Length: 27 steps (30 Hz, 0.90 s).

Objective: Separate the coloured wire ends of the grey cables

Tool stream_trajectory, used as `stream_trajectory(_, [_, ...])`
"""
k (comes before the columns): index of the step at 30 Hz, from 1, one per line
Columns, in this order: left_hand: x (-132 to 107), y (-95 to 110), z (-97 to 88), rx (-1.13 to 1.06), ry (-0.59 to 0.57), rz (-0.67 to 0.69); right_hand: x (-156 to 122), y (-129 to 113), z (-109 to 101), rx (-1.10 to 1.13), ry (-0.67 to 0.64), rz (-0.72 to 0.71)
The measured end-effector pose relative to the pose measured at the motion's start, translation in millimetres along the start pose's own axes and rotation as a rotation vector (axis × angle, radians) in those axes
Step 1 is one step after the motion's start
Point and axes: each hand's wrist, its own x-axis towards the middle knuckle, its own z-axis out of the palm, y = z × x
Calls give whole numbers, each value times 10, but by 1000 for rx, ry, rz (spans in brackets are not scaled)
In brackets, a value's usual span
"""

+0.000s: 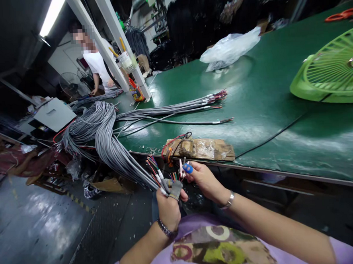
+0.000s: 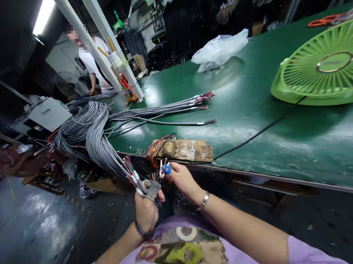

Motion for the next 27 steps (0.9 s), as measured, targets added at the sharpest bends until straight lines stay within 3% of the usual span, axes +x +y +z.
stream_trajectory(3, [6, -28, -5, 35, -8, 3, 12, 37, 4, -66, 49, -50])
stream_trajectory(7, [7, -53, -9, 49, -21, 9, 54, 92, 23, 225, -23, 130])
stream_trajectory(10, [-3, -60, -12, 61, -34, 26, 83, 111, 67, 354, 29, 132])
stream_trajectory(14, [-16, -76, -29, 86, -43, 38, 82, 114, 122, 376, 89, 98])
stream_trajectory(19, [-29, -98, -63, 78, -36, 39, 29, 122, 99, 408, 80, 182])
stream_trajectory(23, [-61, -109, -111, 77, -28, 40, -98, 127, 17, 375, -11, 224])
stream_trajectory(27, [-92, -121, -166, 118, -43, 54, -273, 116, -22, 170, -165, 176])
